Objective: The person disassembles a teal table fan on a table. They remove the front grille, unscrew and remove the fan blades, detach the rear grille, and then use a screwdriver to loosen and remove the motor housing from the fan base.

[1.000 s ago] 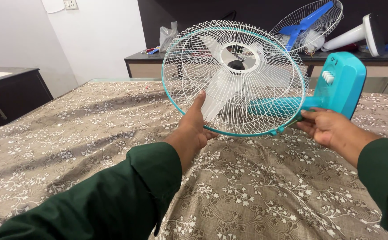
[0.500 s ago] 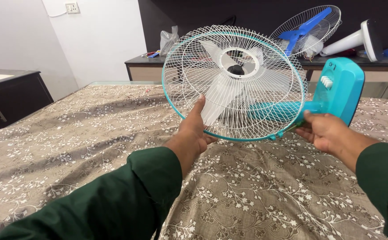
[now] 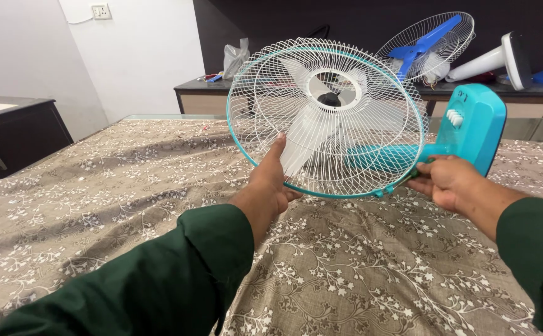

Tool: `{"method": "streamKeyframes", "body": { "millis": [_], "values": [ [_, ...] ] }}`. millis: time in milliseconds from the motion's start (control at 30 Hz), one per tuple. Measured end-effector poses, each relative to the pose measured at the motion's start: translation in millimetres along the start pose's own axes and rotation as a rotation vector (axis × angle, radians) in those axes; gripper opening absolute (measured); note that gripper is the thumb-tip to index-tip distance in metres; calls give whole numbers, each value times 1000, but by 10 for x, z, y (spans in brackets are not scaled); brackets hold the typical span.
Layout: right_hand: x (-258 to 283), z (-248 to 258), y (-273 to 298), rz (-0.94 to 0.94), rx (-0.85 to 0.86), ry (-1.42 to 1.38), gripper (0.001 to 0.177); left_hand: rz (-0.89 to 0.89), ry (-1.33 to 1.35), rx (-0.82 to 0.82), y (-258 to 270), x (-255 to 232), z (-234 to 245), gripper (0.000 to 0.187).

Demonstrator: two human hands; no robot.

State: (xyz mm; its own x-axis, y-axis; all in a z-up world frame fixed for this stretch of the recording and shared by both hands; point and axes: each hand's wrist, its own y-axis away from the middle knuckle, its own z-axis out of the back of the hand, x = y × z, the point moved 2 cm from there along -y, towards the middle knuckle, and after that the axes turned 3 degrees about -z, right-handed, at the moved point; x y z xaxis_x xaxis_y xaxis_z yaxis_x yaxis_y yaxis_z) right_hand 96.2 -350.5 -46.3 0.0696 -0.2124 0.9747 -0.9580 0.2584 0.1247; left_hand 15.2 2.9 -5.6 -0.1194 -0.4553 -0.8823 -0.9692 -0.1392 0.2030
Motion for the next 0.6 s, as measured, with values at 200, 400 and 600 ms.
{"method": "streamKeyframes", "body": {
  "millis": [200, 400, 600],
  "values": [
    [168, -72, 516, 216, -193, 260, 41, -9, -11, 30, 46, 64, 55, 86],
    [363, -164, 824, 470, -319, 313, 32, 6, 77, 27, 151, 277, 115, 78],
    [317, -178, 846, 520, -400, 556, 25, 85, -40, -149, 368, 408, 281, 79]
  ]
}}
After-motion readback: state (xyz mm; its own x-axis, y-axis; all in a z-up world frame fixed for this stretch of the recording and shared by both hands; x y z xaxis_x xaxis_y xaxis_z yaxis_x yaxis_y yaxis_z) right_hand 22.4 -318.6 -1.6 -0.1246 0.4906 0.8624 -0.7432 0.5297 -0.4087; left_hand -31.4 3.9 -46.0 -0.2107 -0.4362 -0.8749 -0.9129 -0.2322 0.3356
